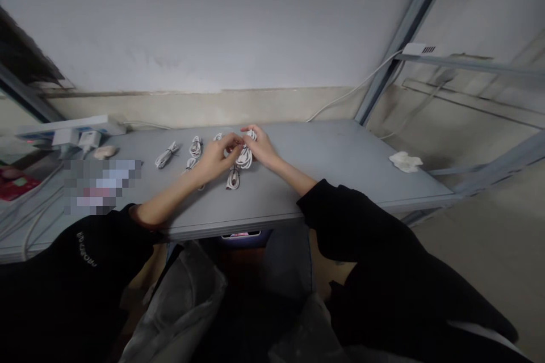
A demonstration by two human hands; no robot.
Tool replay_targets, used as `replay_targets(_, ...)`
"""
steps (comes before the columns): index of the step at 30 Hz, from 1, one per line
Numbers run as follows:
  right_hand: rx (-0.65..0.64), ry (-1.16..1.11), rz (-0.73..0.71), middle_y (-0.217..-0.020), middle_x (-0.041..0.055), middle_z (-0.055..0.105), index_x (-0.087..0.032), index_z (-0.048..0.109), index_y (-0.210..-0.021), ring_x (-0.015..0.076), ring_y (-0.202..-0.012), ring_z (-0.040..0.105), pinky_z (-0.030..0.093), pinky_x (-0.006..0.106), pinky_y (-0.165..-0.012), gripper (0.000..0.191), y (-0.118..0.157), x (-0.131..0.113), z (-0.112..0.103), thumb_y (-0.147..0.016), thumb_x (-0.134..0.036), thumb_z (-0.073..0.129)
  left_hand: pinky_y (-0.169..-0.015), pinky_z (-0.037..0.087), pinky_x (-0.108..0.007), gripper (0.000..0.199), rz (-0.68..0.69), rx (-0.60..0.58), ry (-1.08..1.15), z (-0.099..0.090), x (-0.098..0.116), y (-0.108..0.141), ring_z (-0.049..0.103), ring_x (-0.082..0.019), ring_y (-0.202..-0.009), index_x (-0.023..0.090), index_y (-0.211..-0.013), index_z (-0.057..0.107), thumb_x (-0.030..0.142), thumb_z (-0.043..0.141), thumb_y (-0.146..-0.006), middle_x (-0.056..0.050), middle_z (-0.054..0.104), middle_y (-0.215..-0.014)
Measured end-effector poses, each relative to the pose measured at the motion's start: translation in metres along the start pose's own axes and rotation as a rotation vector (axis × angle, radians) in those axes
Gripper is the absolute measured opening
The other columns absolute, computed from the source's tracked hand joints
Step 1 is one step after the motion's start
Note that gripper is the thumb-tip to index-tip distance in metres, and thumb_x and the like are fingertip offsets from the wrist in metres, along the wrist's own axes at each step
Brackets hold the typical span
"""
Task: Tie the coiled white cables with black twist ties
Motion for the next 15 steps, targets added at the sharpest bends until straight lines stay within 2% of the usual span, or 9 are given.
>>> replay_targets(2,-0.109,-0.027,0.036,-0.061,-0.0052,0.055,-0.021,0.058,-0.099,0.0094,-0.048,0.049,0.036,0.019,-0.044,0.017,-0.003,0.003,0.001,-0.082,-0.020,0.056,-0.062,0.041,-0.027,0.011,0.002,0.009,0.005,0.002,-0.001,0.000,0.054,-0.013,-0.060,0.019,-0.092,0.057,0.018,0.047,-0.090,-0.001,0.063,-0.070)
replay_targets(5,-0.264,-0.137,0.109,-0.066,-0.0030,0.059,-0.018,0.060,-0.088,0.0086,-0.053,0.053,0.041,0.019,-0.049,0.010,-0.005,0.007,0.004,-0.079,-0.022,0.063,-0.063,0.043,-0.027,0.011,0.029,0.015,-0.009,0.006,-0.002,0.000,0.057,-0.013,-0.063,0.019,-0.092,0.058,0.017,0.048,-0.091,-0.002,0.065,-0.073)
replay_targets(9,-0.330,-0.279,0.192,-0.067,-0.0021,0.060,-0.016,0.058,-0.075,0.0073,-0.057,0.053,0.042,0.017,-0.051,0.014,-0.002,0.005,0.008,-0.077,-0.023,0.070,-0.068,0.046,-0.029,0.013,0.120,-0.001,-0.092,0.007,0.003,0.002,0.062,-0.015,-0.071,0.019,-0.100,0.059,0.017,0.048,-0.092,-0.005,0.069,-0.083)
replay_targets(15,-0.419,-0.277,0.273,-0.062,-0.0027,0.057,-0.014,0.057,-0.068,0.0059,-0.052,0.050,0.041,0.016,-0.047,0.014,0.002,0.006,0.012,-0.080,-0.014,0.065,-0.076,0.050,-0.032,0.022,0.344,-0.047,-0.191,0.002,0.017,0.006,0.065,-0.018,-0.085,0.017,-0.108,0.061,0.015,0.050,-0.089,-0.008,0.070,-0.095)
Point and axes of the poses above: each hand's wrist, its own y-axis away from the middle knuckle, its own z-axis out of the palm, x = y × z, the point moved 5 cm from there along -y, towards the middle knuckle
